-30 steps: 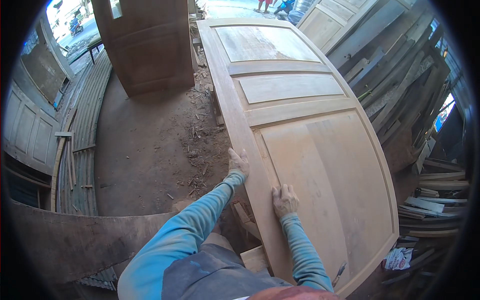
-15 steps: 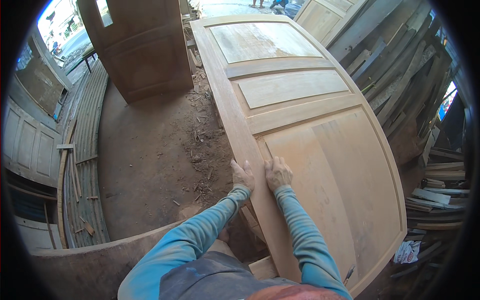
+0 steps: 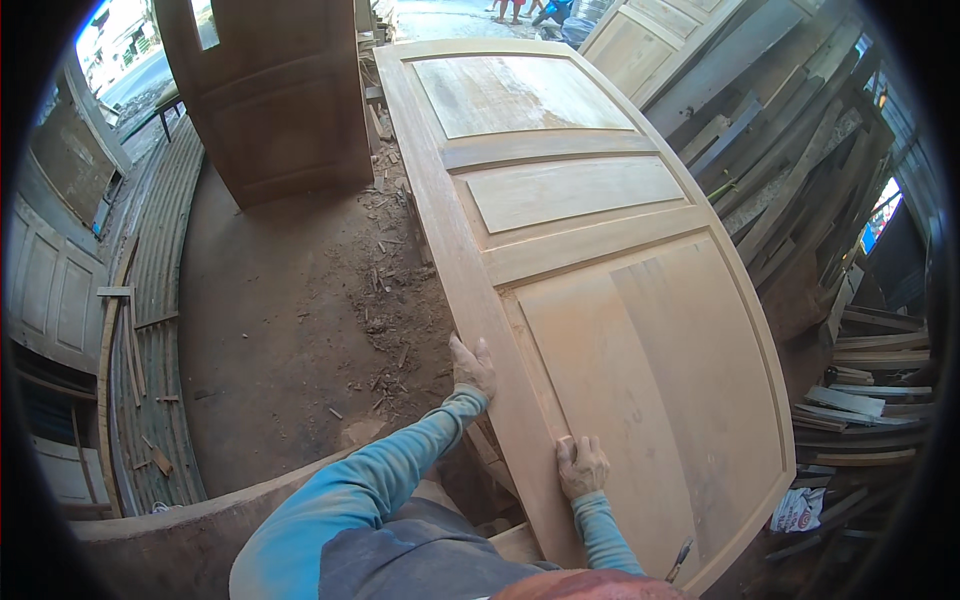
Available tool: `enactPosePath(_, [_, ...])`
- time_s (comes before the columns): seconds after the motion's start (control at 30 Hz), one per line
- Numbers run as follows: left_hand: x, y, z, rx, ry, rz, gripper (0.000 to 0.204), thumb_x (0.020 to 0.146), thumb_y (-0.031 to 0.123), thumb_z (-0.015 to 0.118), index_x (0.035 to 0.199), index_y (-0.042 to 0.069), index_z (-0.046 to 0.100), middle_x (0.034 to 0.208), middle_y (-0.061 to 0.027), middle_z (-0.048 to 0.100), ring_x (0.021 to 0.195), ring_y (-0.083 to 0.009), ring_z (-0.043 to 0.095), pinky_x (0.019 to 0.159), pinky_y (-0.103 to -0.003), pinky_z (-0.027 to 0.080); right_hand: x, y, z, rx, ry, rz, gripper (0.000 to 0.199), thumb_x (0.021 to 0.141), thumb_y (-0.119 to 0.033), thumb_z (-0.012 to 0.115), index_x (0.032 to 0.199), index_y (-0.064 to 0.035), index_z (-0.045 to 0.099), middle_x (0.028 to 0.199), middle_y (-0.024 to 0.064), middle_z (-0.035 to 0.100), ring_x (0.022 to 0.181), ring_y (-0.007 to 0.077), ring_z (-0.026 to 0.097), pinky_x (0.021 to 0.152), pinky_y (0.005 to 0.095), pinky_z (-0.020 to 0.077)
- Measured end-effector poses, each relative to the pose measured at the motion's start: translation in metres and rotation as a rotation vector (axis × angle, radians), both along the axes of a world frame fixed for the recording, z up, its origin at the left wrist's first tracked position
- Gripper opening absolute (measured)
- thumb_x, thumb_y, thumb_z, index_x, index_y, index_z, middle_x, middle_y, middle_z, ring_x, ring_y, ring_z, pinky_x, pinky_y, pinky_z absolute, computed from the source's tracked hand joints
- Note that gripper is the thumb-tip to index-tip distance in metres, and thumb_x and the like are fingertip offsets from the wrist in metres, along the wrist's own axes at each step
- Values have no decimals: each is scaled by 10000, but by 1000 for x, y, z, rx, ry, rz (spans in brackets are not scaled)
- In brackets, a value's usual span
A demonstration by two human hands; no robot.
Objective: The person sands the panels and frame of a wooden door using a sanding block and scrapes the grooves with a metal tool.
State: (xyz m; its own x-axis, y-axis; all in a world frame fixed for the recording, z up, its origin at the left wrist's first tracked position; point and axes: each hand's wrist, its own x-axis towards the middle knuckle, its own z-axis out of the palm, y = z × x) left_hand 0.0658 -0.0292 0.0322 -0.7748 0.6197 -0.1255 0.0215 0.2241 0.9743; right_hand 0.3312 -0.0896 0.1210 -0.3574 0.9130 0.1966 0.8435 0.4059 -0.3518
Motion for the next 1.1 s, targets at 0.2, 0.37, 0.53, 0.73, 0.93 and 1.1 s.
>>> enactPosePath(0.2, [-2,-5,11,-12,-31,-5,649,1057,267,516,1529,-97,258,1428,-342,485,1327,-457,521,1129,-465,407,-59,52,-7,-6,44,86,315,955,-342,697,853,-76,563,882,162,608,776,398,648,680,507,513])
enactPosePath(0.37, [-1,-1,13,14,-27,-15,646,1057,275,514,1532,-83,260,1422,-348,494,1328,-465,518,1124,-474,409,-159,144,-19,44,64,153,298,989,-349,646,920,-69,569,948,184,630,843,422,663,727,526,520])
enactPosePath(0.53, [3,1,8,-46,115,48,569,1057,269,511,1472,-68,317,1310,-333,593,1229,-454,609,1043,-477,471,-217,195,-26,-32,-20,117,362,1015,-434,580,1007,-72,590,1066,196,657,940,441,681,791,547,530])
enactPosePath(0.73, [2,3,1,-76,46,13,670,1046,315,524,1484,-140,300,1426,-401,472,1346,-502,493,1133,-489,402,-194,173,-26,-37,10,84,368,1018,-439,574,1026,-71,594,1124,200,646,959,459,676,808,556,535])
enactPosePath(0.93, [1,2,18,-173,94,12,712,1047,360,520,1489,-155,305,1424,-419,479,1343,-517,501,1145,-484,408,-88,80,-3,-70,9,57,365,988,-428,627,977,-64,603,1034,198,643,905,452,675,780,549,535])
enactPosePath(1.1, [-5,1,14,-230,154,13,705,1043,385,514,1473,-143,332,1389,-407,519,1300,-517,540,1116,-499,436,47,-39,4,-91,56,-36,351,959,-385,679,885,-55,584,921,195,620,798,434,652,706,548,515])
